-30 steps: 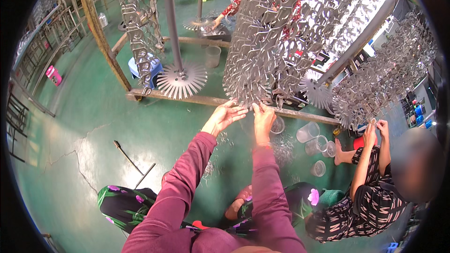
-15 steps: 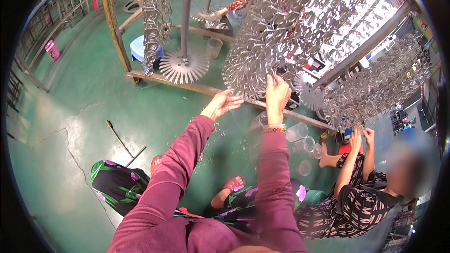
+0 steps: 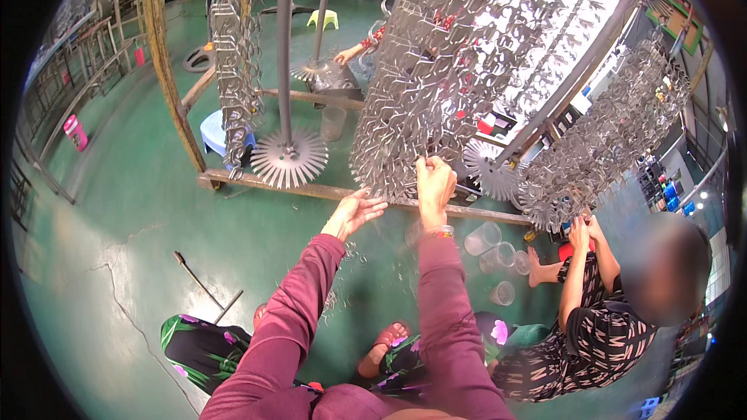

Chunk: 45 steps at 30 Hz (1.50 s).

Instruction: The person sits on the floor and repeatedly picks up small metal hooks and wire pieces, then attaches them to a large hanging metal rack. The person works continuously, handling the hooks one at a time and securing them to the rack structure.

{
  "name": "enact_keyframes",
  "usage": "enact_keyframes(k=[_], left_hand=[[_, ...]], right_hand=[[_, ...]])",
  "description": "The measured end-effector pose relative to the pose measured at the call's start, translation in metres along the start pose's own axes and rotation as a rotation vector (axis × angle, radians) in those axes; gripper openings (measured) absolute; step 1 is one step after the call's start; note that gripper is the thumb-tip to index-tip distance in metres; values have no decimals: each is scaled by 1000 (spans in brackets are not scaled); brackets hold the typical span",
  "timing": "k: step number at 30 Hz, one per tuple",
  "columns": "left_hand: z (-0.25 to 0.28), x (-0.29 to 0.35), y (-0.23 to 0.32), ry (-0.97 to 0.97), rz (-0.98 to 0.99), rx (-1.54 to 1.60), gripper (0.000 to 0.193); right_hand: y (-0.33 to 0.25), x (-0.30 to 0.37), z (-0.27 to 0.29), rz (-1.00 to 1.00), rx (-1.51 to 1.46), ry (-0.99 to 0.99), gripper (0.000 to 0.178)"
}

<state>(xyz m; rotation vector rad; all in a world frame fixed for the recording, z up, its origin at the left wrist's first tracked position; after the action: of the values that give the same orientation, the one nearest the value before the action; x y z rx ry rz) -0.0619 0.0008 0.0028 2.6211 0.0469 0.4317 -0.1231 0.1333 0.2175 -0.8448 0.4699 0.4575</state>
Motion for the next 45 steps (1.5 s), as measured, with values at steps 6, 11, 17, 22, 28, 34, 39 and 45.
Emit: enact_keyframes(k=[6,11,17,22,28,34,39,45], left_hand=[[22,-16,5,-78,12,15,56],[2,5,8,-15,-20,-79,53],[-7,10,6,-49,-37,-65,61],[-1,7,8,-68,-38,-17,67],[-1,3,5,-73,-20,-49,71],[-2,4,8,-96,-3,-54,80],[4,5,5,-83,9,7,81],[12,2,5,-63,-15,200,74]], right_hand=[[-17,6,3,185,-46,22,27],[18,3,-15,101,-229,-84,29],[12,11,8,-84,-392,-112,25],[28,77,0,-250,-439,-211,25],[62,97,-49,-328,-461,-271,31],[82,82,-81,-144,-227,-161,33],[79,77,-82,-191,-202,-167,29],[64,129,-65,-281,-426,-329,32]])
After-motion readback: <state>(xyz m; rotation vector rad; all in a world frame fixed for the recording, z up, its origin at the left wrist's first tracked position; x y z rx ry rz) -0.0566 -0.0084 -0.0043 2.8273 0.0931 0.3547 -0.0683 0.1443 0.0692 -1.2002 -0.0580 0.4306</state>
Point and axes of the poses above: each hand's wrist, its own x-axis away from the middle knuckle, its own z-axis out of the back of the hand, y = z × x, the point moved 8 cm from there along -x, towards the middle knuckle, and after that the axes turned 3 degrees about z, right-handed, at the moved point
